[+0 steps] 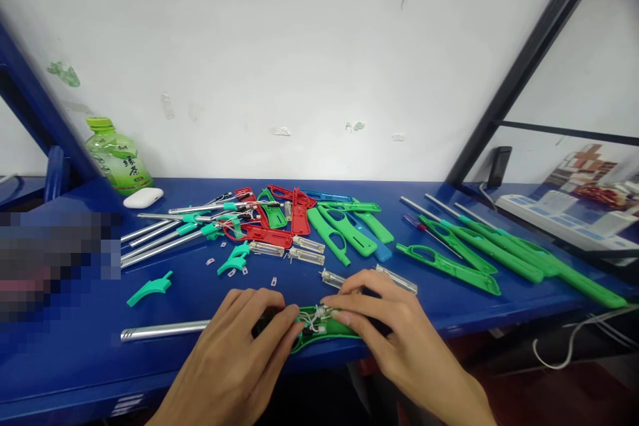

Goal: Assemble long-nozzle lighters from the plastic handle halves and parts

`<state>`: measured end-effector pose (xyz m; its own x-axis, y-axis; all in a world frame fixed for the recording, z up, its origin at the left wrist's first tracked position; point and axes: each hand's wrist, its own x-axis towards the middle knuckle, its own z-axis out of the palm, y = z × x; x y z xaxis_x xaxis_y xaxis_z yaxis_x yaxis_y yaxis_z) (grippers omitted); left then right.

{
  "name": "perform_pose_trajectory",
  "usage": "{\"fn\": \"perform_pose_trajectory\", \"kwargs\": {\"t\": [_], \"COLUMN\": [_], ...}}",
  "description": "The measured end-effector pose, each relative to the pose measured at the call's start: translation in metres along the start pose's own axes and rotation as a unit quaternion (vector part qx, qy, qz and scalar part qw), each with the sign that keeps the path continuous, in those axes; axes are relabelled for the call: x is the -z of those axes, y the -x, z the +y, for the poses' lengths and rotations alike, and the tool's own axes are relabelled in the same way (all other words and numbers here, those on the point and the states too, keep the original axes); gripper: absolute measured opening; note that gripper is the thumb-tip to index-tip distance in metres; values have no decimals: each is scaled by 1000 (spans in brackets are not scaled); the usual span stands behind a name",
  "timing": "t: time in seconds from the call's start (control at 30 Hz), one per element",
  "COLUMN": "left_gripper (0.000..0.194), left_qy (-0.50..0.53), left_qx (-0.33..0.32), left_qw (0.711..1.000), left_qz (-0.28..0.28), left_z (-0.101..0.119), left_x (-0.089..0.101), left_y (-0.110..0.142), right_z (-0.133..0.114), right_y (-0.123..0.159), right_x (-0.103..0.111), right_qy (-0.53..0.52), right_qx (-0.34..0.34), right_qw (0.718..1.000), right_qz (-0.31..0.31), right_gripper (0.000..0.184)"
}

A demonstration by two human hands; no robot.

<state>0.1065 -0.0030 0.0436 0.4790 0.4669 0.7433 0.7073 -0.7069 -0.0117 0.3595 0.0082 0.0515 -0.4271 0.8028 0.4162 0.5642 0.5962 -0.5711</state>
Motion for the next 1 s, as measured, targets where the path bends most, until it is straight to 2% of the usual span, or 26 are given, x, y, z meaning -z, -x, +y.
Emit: {"fn": "perform_pose_trajectory", "kwargs": {"t": [0.2, 0.47, 0.67, 1.0], "left_gripper": [27, 28, 27, 26], "left_qy": [8, -8, 5, 16], "left_qx": [-11, -36, -35, -37], "left_qw": [1000, 996, 999, 998], "left_qz": [-4, -75, -37, -44], "left_z": [0, -2, -2, -1], "left_x": [6, 6, 6, 6], "left_y": [-4, -2, -2, -6], "right_z": [-7, -7, -5, -4], "right_y": [5, 5, 7, 7], "right_x": [5, 5, 3, 3], "right_qy": [13, 31, 43, 56], "right_qx": [-2, 7, 26, 27], "right_qw": [1000, 999, 999, 998], "right_qz": [-26, -28, -19, -28], "right_gripper": [33, 37, 41, 39]}}
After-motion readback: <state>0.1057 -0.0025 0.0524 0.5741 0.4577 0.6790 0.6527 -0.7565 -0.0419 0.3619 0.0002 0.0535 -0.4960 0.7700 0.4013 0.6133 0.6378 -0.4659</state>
